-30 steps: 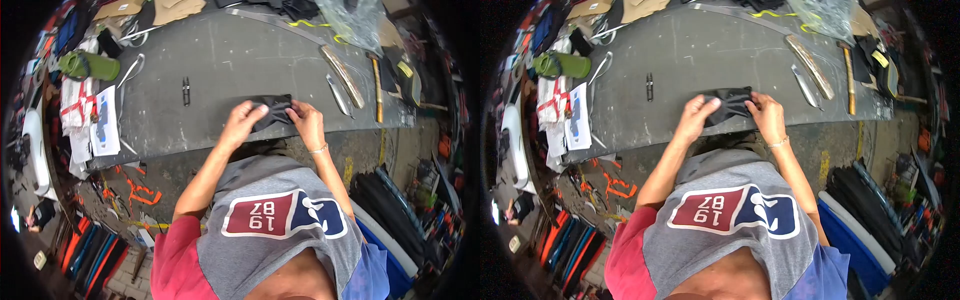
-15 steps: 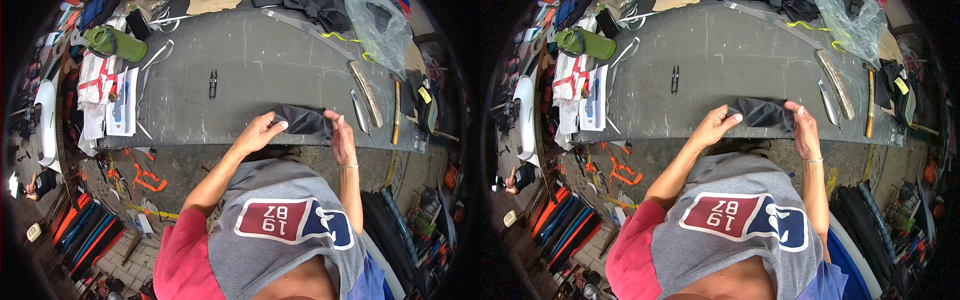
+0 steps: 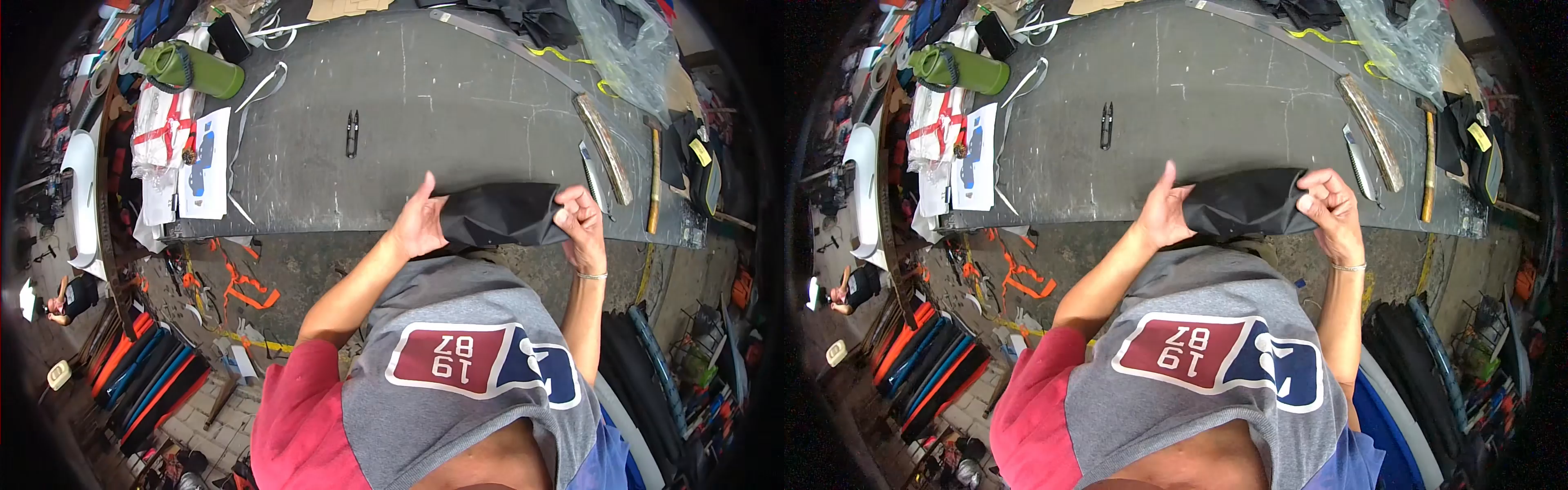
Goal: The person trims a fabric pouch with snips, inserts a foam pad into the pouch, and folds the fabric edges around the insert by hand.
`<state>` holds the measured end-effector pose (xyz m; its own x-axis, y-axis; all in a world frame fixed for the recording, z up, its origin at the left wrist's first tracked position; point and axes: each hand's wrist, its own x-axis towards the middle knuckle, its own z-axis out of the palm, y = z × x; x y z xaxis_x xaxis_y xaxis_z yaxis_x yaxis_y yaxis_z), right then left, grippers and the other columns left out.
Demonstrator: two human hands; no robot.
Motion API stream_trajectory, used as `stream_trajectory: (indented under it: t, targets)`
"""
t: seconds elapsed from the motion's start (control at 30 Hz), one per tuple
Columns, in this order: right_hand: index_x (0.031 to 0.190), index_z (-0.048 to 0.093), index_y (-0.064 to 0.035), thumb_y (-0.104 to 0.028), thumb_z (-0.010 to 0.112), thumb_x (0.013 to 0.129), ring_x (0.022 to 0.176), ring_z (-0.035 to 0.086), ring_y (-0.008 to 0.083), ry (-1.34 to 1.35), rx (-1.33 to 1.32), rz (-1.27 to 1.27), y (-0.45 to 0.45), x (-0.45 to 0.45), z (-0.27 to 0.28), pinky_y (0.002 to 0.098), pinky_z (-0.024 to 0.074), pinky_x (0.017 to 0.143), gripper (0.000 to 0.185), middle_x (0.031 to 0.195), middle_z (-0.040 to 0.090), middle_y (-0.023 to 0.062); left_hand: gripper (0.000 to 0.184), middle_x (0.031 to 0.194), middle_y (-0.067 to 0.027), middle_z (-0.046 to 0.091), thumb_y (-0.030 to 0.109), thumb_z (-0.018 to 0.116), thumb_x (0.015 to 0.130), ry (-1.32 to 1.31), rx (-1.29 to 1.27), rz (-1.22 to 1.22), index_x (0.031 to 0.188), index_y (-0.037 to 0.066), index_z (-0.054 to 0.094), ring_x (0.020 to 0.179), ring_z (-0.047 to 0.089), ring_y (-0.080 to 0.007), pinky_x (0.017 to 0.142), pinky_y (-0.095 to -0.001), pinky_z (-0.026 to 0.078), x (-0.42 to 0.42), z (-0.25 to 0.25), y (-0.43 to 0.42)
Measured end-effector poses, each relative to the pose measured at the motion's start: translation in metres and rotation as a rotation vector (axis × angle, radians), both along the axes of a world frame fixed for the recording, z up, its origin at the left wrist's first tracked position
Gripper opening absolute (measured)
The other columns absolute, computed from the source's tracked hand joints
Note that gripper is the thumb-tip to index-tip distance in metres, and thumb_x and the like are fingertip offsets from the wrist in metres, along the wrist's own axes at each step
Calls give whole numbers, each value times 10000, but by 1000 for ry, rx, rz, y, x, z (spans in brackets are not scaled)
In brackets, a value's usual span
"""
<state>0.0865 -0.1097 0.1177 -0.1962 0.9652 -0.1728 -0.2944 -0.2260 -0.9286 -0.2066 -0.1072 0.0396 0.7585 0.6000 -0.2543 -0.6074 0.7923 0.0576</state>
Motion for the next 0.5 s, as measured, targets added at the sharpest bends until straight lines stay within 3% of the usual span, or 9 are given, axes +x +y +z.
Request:
stream_trajectory:
  t: [0.03, 0.07, 0.17, 0.2, 0.23, 0.27, 0.37, 0.43, 0.5]
  targets:
    - [1153, 625, -38, -36, 743, 913, 869, 626, 56, -73, 42, 63, 0, 4, 6, 209, 468, 762, 267, 965, 707, -6, 885, 1535, -197, 483, 596, 566, 994, -160, -111, -87, 1548, -54, 332, 1418, 484, -299, 1223, -460, 331, 0, 1, 3]
    - [1146, 626, -33, -61, 759, 905, 856, 611, 54, -162, -4, 102, 0, 6, 11, 211, 460, 751, 277, 952, 697, -5, 753, 1456, -193, 561, 547, 605, 993, -31, -182, -111, 1443, -44, 480, 1354, 545, -306, 1170, -484, 408, 8, 8, 1]
    - [1116, 626, -22, -154, 808, 879, 807, 559, 49, -486, -53, 154, 4, 8, 20, 216, 433, 706, 326, 899, 661, -10, 560, 1359, -171, 633, 398, 625, 1025, 402, 13, 150, 1368, -36, 541, 1265, 619, -281, 1087, -453, 500, 23, 2, -2]
    - [1099, 627, -19, -198, 825, 869, 782, 536, 49, -636, -18, 124, 6, 3, 22, 216, 421, 683, 352, 872, 644, -16, 343, 1236, -117, 693, 268, 648, 1027, 408, -9, 246, 1240, 2, 614, 1098, 702, -226, 911, -381, 594, 23, 3, 2]
    - [1082, 627, -16, -241, 842, 860, 757, 513, 48, -796, 6, 90, 6, 1, 23, 216, 410, 660, 383, 846, 626, -22, 283, 1139, -103, 714, 263, 675, 1011, 602, 38, 182, 1137, 11, 646, 985, 724, -193, 784, -345, 608, 10, -13, 5]
    - [1014, 624, -24, -300, 856, 842, 723, 474, 46, -785, -60, 66, 5, 2, 17, 221, 380, 624, 400, 793, 587, -36, 226, 1060, -93, 723, 242, 696, 998, 612, 133, 254, 1049, 24, 658, 904, 723, -166, 686, -300, 591, 14, 7, 7]
    - [822, 598, -54, -385, 846, 856, 649, 352, 44, -774, -136, 156, 4, 16, -2, 254, 291, 547, 415, 681, 455, -81, 236, 1173, -98, 723, 138, 685, 988, 728, 462, 328, 1168, -14, 690, 1053, 672, -163, 974, -349, 523, 14, 14, 7]
    - [753, 580, -72, -368, 808, 905, 640, 319, 41, -677, -65, 16, 0, 6, -20, 272, 274, 540, 403, 678, 418, -96, 247, 1046, -11, 745, 182, 725, 974, 831, 638, 289, 1146, 6, 729, 947, 651, -95, 890, -298, 521, 11, 10, 6]
    - [812, 628, -22, -327, 753, 962, 653, 337, 35, -579, -57, -108, -4, -7, -10, 251, 293, 558, 362, 693, 440, -106, 233, 1009, 14, 737, 176, 755, 951, 963, 756, 239, 1125, 20, 747, 929, 625, -73, 873, -276, 508, 6, 12, 3]
